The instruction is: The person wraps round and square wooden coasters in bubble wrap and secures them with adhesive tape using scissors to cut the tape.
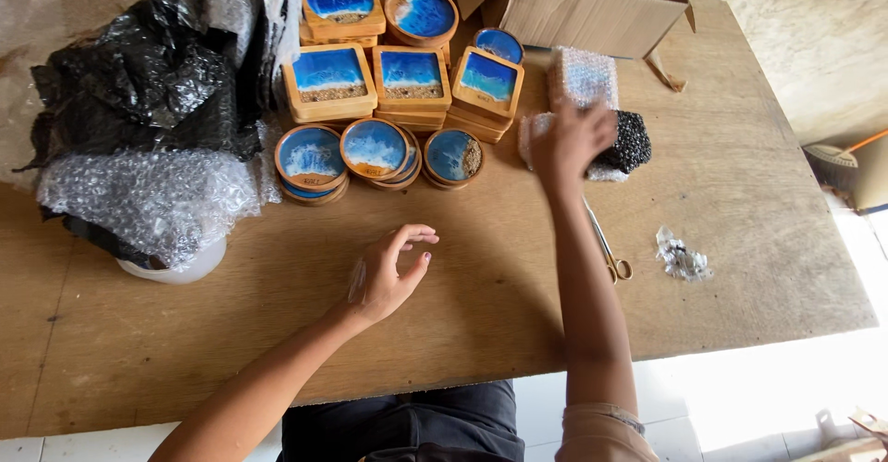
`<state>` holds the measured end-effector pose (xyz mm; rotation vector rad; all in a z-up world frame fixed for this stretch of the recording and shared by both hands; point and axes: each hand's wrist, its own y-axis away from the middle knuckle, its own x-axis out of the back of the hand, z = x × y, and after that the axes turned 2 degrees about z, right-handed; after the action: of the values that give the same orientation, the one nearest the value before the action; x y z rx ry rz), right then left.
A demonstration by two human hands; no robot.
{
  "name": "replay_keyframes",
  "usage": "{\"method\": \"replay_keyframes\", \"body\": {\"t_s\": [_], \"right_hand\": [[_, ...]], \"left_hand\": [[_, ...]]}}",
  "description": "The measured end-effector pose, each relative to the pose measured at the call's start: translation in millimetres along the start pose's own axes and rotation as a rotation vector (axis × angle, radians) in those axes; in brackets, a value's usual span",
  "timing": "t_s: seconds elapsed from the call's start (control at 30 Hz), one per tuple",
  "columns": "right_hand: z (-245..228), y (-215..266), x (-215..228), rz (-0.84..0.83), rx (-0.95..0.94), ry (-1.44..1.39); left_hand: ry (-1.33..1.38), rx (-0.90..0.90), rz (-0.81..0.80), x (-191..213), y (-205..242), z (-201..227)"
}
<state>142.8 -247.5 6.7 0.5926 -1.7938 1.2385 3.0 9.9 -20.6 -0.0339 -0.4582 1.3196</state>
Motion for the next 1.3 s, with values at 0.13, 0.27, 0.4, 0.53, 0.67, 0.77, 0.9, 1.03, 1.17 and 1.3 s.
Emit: {"method": "replay_keyframes", "body": {"t_s": [0.13,0.27,0.4,0.53,0.67,0.77,0.9,1.03,1.17,1.3], "right_hand": [[62.3,-26.0,-0.9,-0.094,-0.326,-0.036],[89.4,-25.9,0.0,-0.158,-0.306,-0.178],[95.7,-22.2,-2.0,-0.014,-0.174,-0.278],[72.1,16.1,30.4,0.096,0.015,-0.586],[32.8,88.1,57.3,-0.688,-0.217,-1.48],[7.4,132.7,64.6,-1.238,-0.732,-1.814],[4.8,146.3,54.5,-1.529,-0.444,-1.547],[8.2,132.0,56.1,-1.442,0.197,-1.278],[6.5,127.7,63.9,-1.385,0.235,-1.285],[19.8,128.4,49.7,-1.338,0.159,-1.428]], "left_hand": [[-0.01,-0.015,0.005,-0.1,-1.8,0.4],[-0.031,-0.008,0.013,-0.7,-3.5,1.1],[-0.024,-0.005,0.022,-1.5,-1.6,-3.3],[-0.014,0.002,0.036,5.1,-6.5,11.8],[0.008,-0.138,0.165,16.7,-9.0,27.3],[0.047,-0.179,0.207,26.1,-11.5,36.4],[0.124,-0.125,0.144,26.1,-12.8,26.0],[0.297,0.073,0.068,19.9,-10.8,15.6],[0.234,0.103,-0.018,22.0,-12.1,18.0],[0.157,0.055,-0.026,25.3,-14.3,16.1]]}}
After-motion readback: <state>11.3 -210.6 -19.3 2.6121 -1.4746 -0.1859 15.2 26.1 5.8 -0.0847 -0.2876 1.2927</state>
